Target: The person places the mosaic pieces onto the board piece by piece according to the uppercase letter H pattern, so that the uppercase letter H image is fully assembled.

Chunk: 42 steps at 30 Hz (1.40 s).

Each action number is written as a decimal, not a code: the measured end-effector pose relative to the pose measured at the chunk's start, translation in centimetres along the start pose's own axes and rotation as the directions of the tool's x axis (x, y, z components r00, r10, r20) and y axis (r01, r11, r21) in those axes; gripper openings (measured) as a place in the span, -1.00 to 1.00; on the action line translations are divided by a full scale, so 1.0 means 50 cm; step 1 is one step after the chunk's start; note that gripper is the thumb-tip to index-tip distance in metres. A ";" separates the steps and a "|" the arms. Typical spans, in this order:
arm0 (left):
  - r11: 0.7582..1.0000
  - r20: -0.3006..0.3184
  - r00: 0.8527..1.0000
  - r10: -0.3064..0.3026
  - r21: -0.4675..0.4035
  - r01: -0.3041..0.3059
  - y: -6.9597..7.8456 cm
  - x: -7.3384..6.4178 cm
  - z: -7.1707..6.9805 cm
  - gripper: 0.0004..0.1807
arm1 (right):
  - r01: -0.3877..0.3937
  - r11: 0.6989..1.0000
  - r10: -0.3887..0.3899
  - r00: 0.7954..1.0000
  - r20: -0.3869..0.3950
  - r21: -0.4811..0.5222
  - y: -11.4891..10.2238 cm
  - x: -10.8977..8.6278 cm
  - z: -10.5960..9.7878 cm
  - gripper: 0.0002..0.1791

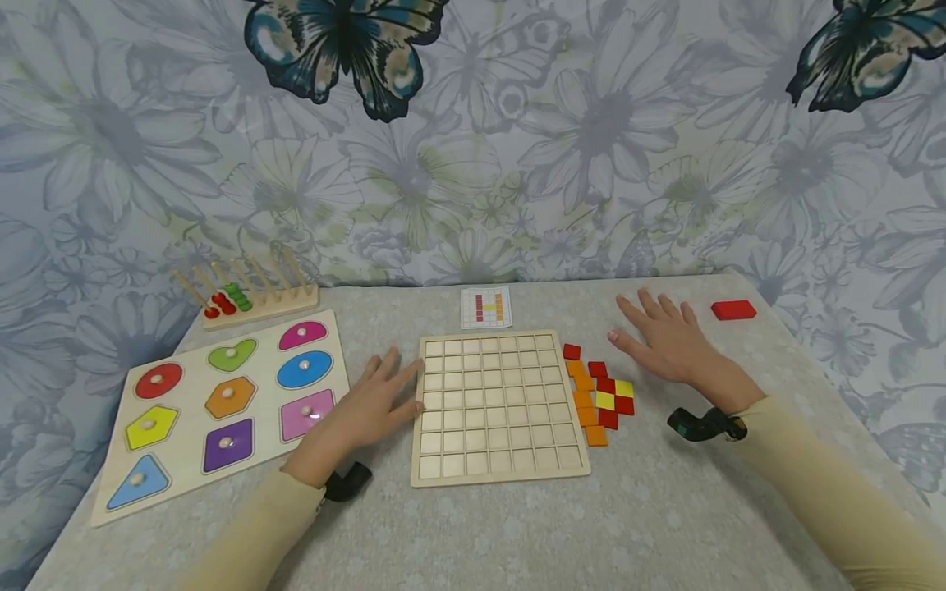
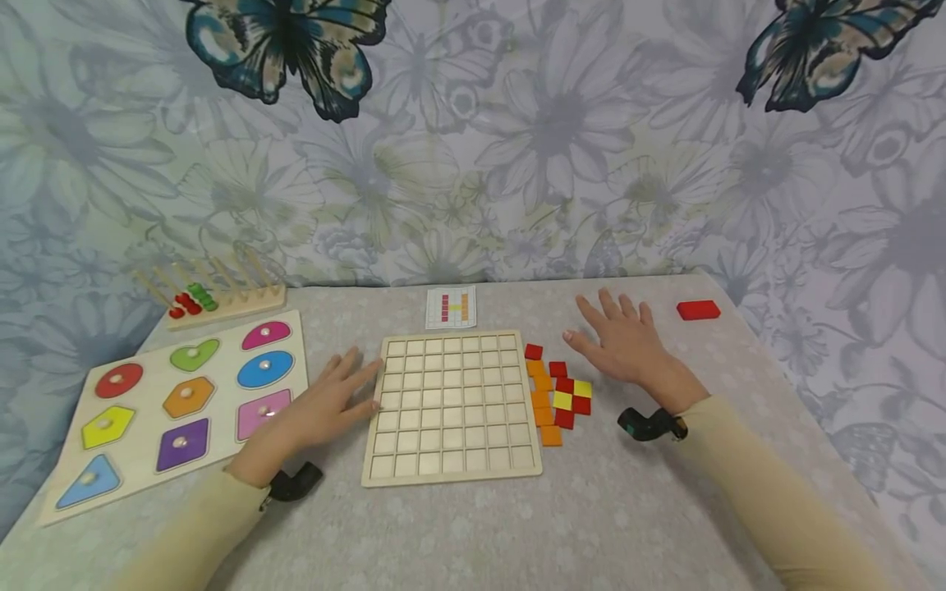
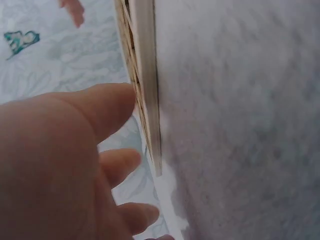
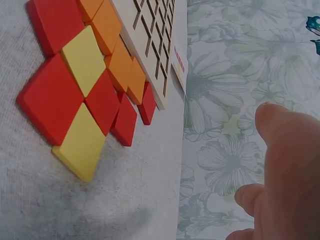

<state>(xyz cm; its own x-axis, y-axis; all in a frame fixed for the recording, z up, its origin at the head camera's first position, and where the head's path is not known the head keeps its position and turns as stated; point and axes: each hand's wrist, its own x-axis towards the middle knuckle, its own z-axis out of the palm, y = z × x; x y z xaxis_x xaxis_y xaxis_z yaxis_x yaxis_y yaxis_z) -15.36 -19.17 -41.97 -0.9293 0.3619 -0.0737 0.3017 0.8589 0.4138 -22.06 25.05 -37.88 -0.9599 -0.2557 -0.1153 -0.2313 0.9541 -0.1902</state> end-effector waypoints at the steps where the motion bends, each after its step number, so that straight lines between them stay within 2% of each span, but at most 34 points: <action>1: 1.000 0.002 1.000 0.006 -0.003 -0.006 -0.001 -0.001 0.002 -0.29 | 0.001 1.000 -0.001 1.000 0.002 0.000 -0.002 0.000 0.000 -0.12; 10: 0.999 -0.001 0.999 0.052 0.003 -0.052 -0.008 -0.006 0.011 -0.35 | 0.003 1.000 -0.003 1.000 0.010 0.014 -0.008 -0.003 0.006 -0.12; 17: 0.999 -0.001 0.999 0.034 -0.005 -0.034 -0.014 -0.006 0.014 -0.34 | 0.015 1.000 -0.015 1.000 0.022 0.028 -0.007 0.001 0.019 -0.13; 24: 0.999 0.008 0.999 0.041 0.012 -0.041 -0.017 -0.005 0.019 -0.33 | 0.027 0.998 -0.028 0.999 0.027 0.049 -0.008 0.001 0.025 -0.15; 32: 0.998 0.057 0.998 0.032 0.049 -0.035 -0.016 -0.006 0.018 -0.31 | 0.021 0.999 -0.022 0.999 0.038 0.037 -0.008 0.005 0.035 -0.15; 42: 0.999 0.056 0.998 0.034 0.012 -0.035 -0.013 -0.008 0.020 -0.31 | 0.028 0.999 -0.029 0.999 0.042 0.032 -0.013 0.006 0.044 -0.18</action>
<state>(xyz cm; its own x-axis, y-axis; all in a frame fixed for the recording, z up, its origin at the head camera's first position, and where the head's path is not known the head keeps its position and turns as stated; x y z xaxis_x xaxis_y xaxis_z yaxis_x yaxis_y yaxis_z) -14.96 -19.53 -43.13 -0.9049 0.4111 -0.1103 0.3368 0.8500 0.4052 -21.84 24.03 -39.96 -0.9451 -0.2899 -0.1506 -0.2529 0.9411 -0.2243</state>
